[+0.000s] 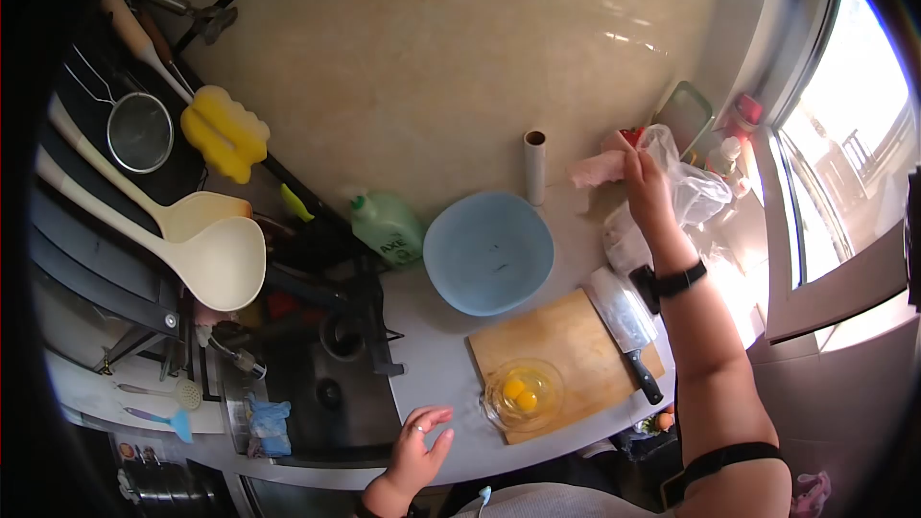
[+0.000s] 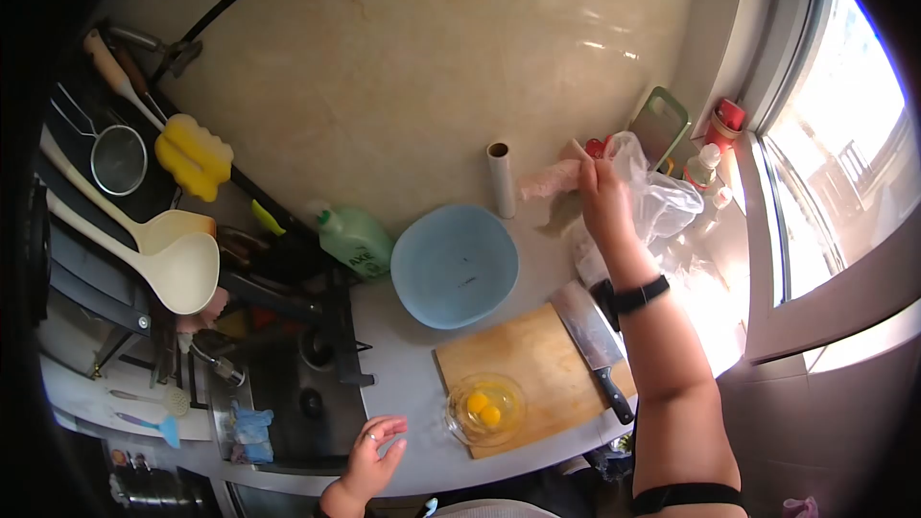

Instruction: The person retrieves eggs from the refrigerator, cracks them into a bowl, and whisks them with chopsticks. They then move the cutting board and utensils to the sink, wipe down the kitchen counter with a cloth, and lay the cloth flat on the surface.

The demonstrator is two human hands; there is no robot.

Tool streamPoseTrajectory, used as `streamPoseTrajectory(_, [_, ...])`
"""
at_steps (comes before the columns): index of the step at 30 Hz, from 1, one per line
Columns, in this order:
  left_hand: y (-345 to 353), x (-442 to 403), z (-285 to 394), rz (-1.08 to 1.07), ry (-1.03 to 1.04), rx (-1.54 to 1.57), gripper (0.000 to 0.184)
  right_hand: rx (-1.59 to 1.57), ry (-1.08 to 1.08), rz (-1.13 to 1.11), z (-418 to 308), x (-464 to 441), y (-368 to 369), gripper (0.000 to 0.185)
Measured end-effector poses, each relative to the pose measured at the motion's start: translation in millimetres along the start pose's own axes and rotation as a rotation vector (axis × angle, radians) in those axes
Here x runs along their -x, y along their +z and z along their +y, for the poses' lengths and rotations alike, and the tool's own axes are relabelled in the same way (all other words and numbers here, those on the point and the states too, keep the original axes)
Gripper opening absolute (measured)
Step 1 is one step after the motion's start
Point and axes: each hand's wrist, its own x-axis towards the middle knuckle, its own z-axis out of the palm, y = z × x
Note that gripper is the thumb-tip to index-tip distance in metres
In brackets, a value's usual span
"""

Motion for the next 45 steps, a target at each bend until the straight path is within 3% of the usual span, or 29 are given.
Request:
streamPoseTrajectory(2, [9, -17, 25, -0.041, 0.001, 0.050, 0.039, -0.407, -0.017, -0.052, -49, 42, -37, 0.024])
streamPoseTrajectory(3, [16, -28, 43, -0.031, -0.016, 0.207, 0.044, -0.505, 0.109, -0.157, -58, 68, -43, 0.025])
streamPoseTrajectory(5, [29, -44, 62, -0.023, -0.030, 0.359, 0.050, -0.459, 0.115, -0.321, -89, 128, -52, 0.023])
streamPoseTrajectory(7, [42, -57, 60, -0.152, 0.264, 0.160, 0.058, -0.634, 0.245, -0.556, -91, 195, -36, 0.017])
streamPoseTrajectory(10, [57, -54, 59, -0.234, 0.185, 0.163, 0.054, -0.551, 0.135, -0.712, -113, 245, -55, 0.014])
streamPoseTrajectory(13, [55, -40, 66, -0.249, 0.039, -0.007, 0.049, -0.696, 0.308, -0.734, -111, 271, -65, 0.010])
streamPoseTrajectory(14, [53, -33, 71, -0.261, -0.130, 0.052, 0.045, -0.643, 0.124, -0.721, -109, 280, -70, 0.011])
streamPoseTrajectory(15, [59, -24, 46, -0.182, 0.100, -0.074, 0.040, -0.583, -0.059, -0.701, -105, 286, -74, 0.014])
streamPoseTrajectory(16, [60, -15, 44, -0.200, 0.024, -0.082, 0.036, -0.583, -0.175, -0.705, -100, 291, -74, 0.026])
streamPoseTrajectory(17, [61, -9, 44, -0.211, -0.050, -0.092, 0.033, -0.579, -0.171, -0.706, -101, 295, -78, 0.026])
streamPoseTrajectory(18, [65, -3, 46, -0.210, -0.052, -0.092, 0.033, -0.610, -0.030, -0.750, -106, 298, -81, 0.031])
streamPoseTrajectory(19, [70, 2, 47, -0.194, -0.100, 0.035, 0.030, -0.641, 0.110, -0.794, -109, 302, -82, 0.036])
streamPoseTrajectory(20, [72, 7, 49, -0.179, -0.149, 0.161, 0.028, -0.618, 0.103, -0.841, -108, 308, -80, 0.037])
streamPoseTrajectory(24, [73, 11, 51, -0.161, -0.024, 0.178, 0.027, -0.580, 0.005, -0.790, -111, 310, -81, 0.034])
streamPoseTrajectory(27, [74, 23, 44, -0.137, 0.174, 0.102, 0.046, -0.604, -0.127, -0.670, -110, 297, -87, 0.018])
streamPoseTrajectory(28, [68, 24, 45, -0.220, 0.198, 0.049, 0.062, -0.584, -0.104, -0.639, -105, 294, -89, 0.018])
streamPoseTrajectory(29, [65, 28, 50, -0.207, 0.188, 0.050, 0.062, -0.567, -0.083, -0.610, -99, 290, -90, 0.018])
streamPoseTrajectory(31, [56, 38, 56, -0.176, -0.139, 0.447, 0.071, -0.550, 0.046, -0.536, -84, 268, -92, 0.019])
streamPoseTrajectory(32, [46, 41, 47, -0.156, -0.156, 0.336, 0.073, -0.478, 0.097, -0.478, -75, 254, -92, 0.018])
streamPoseTrajectory(35, [23, 63, 19, 0.029, -0.181, 0.171, 0.063, -0.445, 0.141, -0.266, -40, 196, -78, 0.019])
streamPoseTrajectory(37, [13, 79, 9, 0.099, -0.205, 0.177, 0.055, -0.744, 0.360, -0.252, -13, 153, -61, 0.026])
streamPoseTrajectory(41, [1, 106, -9, 0.149, -0.234, 0.094, 0.042, -0.512, 0.135, 0.050, 9, 116, -38, 0.038])
streamPoseTrajectory(43, [-4, 115, -23, 0.169, -0.207, 0.037, 0.038, -0.475, 0.138, 0.016, 15, 136, -37, 0.035])
streamPoseTrajectory(45, [-11, 119, -31, 0.196, -0.228, 0.039, 0.036, -0.323, 0.071, -0.250, 36, 177, -29, 0.033])
